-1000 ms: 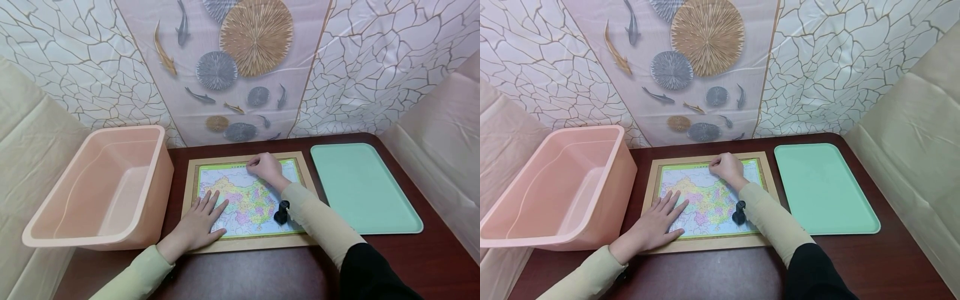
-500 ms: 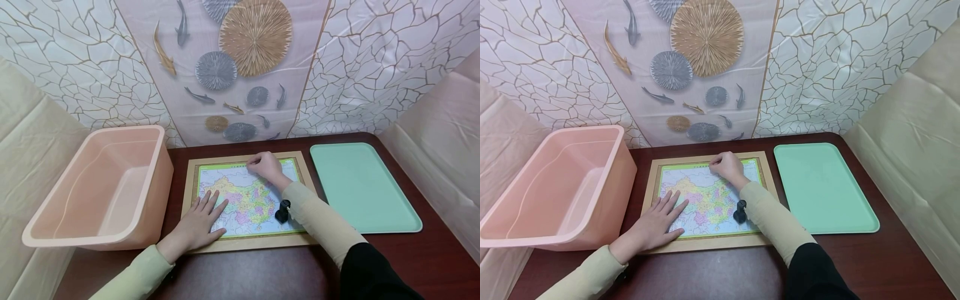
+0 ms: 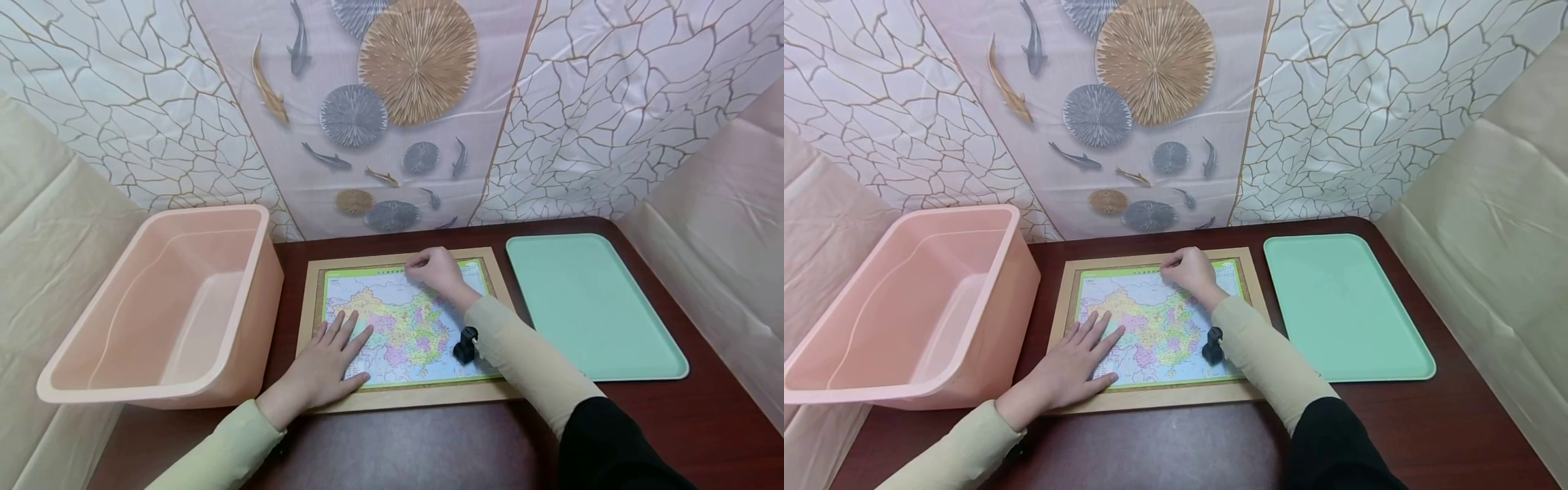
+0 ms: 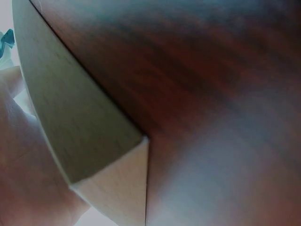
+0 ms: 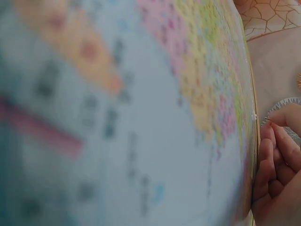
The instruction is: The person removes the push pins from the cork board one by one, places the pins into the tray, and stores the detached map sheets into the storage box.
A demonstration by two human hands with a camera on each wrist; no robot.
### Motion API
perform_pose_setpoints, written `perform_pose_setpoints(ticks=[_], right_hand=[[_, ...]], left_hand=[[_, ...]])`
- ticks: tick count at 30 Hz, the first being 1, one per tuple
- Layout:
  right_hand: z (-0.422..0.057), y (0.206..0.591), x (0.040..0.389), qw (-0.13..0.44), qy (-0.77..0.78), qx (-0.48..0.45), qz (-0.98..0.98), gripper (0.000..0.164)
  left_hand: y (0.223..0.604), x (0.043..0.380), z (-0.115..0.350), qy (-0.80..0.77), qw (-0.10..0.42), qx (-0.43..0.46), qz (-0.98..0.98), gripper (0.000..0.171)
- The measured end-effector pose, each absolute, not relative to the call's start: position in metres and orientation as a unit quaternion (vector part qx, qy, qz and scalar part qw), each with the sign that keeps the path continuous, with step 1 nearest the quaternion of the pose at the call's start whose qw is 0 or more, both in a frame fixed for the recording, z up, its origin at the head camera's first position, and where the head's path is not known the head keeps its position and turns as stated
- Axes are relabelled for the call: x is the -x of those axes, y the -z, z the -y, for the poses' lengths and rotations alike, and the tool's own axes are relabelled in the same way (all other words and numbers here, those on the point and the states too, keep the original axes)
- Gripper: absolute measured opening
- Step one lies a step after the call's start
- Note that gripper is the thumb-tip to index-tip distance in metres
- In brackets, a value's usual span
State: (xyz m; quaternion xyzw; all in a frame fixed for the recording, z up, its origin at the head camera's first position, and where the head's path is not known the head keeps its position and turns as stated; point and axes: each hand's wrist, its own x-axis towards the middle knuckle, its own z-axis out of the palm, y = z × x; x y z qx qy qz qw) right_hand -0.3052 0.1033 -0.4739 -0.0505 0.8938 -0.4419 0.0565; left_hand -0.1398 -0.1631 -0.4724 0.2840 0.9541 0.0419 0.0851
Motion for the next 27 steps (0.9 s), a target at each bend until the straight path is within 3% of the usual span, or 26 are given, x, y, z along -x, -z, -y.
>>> perform_pose_setpoints(ticks=[27], right_hand=[[-0.121, 0.463, 0.302, 0.044, 0.439, 0.06, -0.895, 0.016]], left_hand=[[0.472, 0.138, 0.162, -0.04, 0.085, -0.282, -0.955, 0.078]])
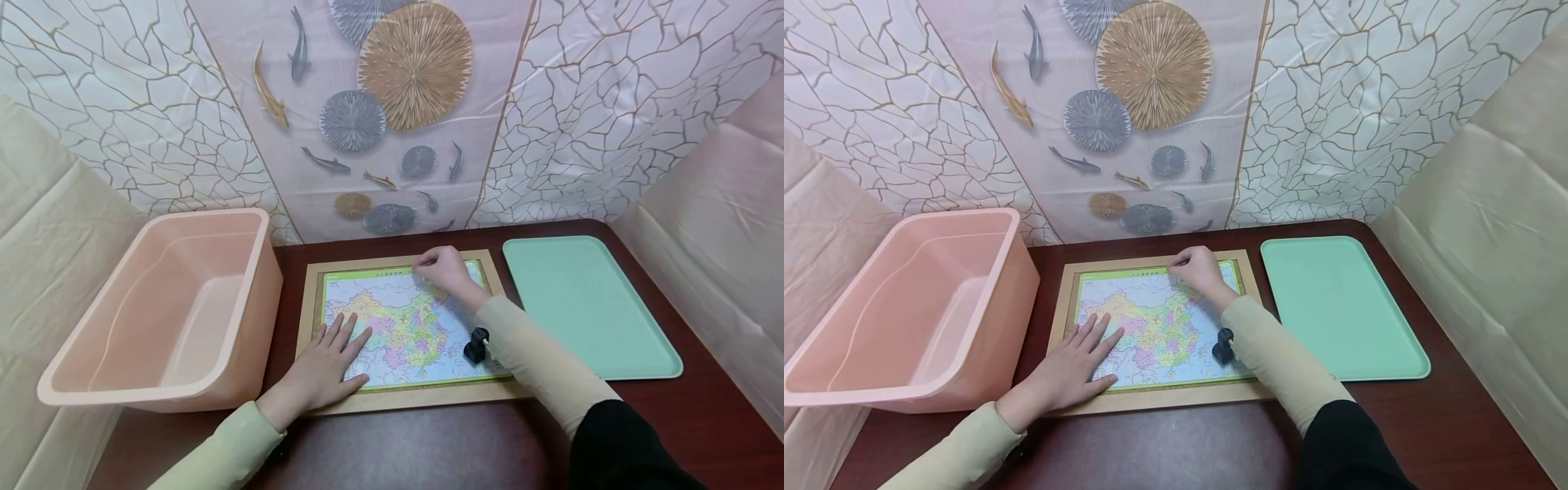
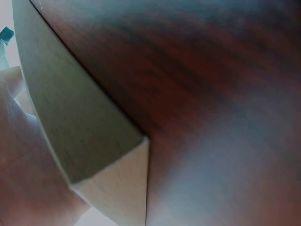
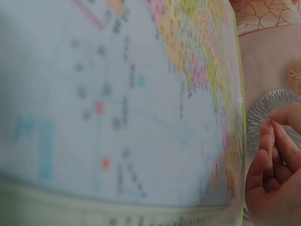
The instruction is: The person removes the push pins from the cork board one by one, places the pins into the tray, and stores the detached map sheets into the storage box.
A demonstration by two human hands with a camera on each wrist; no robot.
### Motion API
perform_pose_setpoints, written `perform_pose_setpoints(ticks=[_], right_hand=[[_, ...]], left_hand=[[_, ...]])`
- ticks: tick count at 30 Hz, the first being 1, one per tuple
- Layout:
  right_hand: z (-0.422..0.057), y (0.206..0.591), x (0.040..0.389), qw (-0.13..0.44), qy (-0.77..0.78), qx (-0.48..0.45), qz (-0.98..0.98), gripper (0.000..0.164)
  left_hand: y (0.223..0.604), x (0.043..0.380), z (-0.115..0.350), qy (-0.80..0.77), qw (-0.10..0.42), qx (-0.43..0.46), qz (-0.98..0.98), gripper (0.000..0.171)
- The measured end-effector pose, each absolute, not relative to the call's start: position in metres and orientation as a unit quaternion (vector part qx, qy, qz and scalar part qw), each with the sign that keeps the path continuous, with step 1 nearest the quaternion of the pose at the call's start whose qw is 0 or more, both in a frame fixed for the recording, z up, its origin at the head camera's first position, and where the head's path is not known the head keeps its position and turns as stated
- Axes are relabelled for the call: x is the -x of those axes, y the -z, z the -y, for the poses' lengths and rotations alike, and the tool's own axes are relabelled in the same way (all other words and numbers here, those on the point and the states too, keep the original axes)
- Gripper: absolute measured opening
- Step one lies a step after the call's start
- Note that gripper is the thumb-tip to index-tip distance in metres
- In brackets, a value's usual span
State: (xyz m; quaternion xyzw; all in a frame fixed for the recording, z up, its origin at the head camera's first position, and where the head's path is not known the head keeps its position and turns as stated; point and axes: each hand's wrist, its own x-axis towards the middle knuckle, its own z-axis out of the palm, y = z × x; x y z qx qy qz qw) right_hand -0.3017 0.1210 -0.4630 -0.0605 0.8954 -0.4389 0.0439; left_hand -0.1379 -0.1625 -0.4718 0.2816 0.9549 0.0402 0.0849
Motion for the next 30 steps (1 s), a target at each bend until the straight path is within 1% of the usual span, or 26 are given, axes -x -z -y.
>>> perform_pose_setpoints(ticks=[11, 21, 30], right_hand=[[-0.133, 0.458, 0.299, 0.045, 0.456, 0.048, -0.887, 0.018], [-0.148, 0.456, 0.299, 0.011, 0.45, 0.044, -0.892, 0.018], [-0.164, 0.453, 0.298, 0.018, 0.442, 0.014, -0.897, 0.018]], left_hand=[[0.471, 0.137, 0.163, -0.054, 0.084, -0.283, -0.954, 0.079], [0.471, 0.138, 0.162, -0.046, 0.082, -0.283, -0.954, 0.078], [0.47, 0.137, 0.161, -0.045, 0.084, -0.285, -0.954, 0.077]])
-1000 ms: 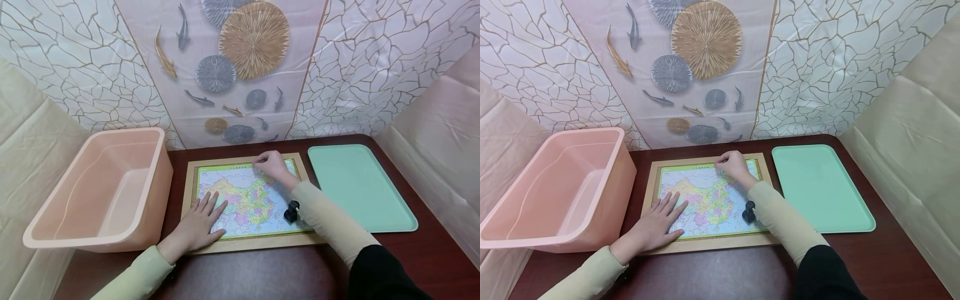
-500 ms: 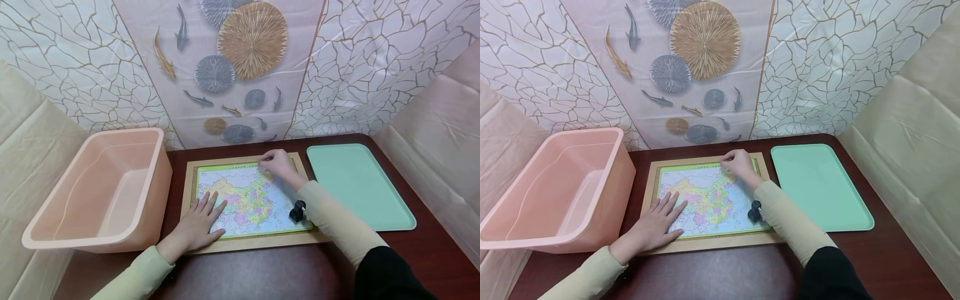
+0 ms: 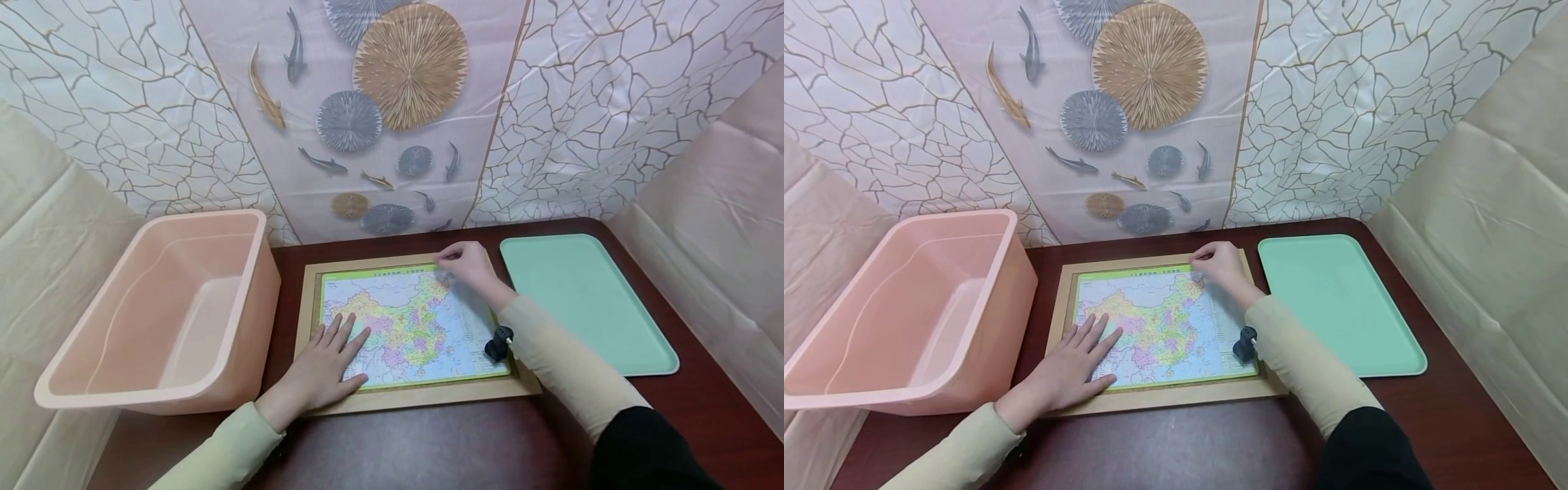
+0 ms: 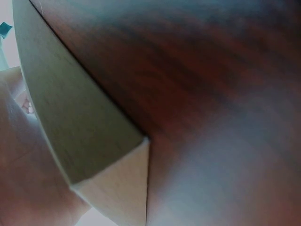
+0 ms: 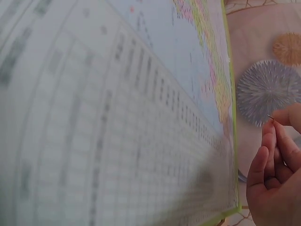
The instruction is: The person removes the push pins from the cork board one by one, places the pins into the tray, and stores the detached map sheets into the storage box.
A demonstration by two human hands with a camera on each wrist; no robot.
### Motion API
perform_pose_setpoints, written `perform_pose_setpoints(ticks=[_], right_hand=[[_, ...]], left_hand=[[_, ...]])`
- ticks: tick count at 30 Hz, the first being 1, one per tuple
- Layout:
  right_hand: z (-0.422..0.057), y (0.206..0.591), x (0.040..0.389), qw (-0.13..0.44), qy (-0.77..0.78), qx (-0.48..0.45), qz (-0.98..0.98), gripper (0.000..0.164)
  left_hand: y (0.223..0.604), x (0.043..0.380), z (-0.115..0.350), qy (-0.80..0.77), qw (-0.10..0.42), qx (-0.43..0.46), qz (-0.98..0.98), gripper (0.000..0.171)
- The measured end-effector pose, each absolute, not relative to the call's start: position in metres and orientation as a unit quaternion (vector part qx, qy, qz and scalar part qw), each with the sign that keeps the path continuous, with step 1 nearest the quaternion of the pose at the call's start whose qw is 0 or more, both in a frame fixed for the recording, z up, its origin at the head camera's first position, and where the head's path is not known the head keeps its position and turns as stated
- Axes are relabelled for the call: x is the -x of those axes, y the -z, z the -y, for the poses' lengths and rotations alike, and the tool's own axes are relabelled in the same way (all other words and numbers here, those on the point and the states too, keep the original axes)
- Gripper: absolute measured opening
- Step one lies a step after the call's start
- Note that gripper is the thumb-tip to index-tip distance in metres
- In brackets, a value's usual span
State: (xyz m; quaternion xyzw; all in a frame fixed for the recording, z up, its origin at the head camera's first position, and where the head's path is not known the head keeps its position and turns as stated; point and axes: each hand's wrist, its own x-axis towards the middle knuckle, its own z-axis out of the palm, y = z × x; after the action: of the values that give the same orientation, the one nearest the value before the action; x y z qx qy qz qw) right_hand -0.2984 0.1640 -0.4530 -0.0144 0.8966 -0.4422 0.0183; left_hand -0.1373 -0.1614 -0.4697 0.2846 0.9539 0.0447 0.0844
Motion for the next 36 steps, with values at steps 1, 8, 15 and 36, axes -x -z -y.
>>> perform_pose_setpoints(ticks=[1, 8, 15, 36], right_hand=[[-0.165, 0.452, 0.298, 0.019, 0.441, 0.01, -0.897, 0.018], [-0.176, 0.452, 0.299, 0.018, 0.434, -0.006, -0.901, 0.019], [-0.19, 0.453, 0.301, 0.008, 0.445, -0.011, -0.895, 0.021], [-0.238, 0.463, 0.293, 0.007, 0.436, -0.035, -0.899, 0.035]], left_hand=[[0.47, 0.137, 0.162, -0.045, 0.085, -0.284, -0.954, 0.077], [0.471, 0.137, 0.162, -0.044, 0.085, -0.284, -0.954, 0.079], [0.472, 0.138, 0.162, -0.046, 0.084, -0.283, -0.954, 0.08], [0.474, 0.138, 0.162, -0.058, 0.078, -0.287, -0.953, 0.079]])
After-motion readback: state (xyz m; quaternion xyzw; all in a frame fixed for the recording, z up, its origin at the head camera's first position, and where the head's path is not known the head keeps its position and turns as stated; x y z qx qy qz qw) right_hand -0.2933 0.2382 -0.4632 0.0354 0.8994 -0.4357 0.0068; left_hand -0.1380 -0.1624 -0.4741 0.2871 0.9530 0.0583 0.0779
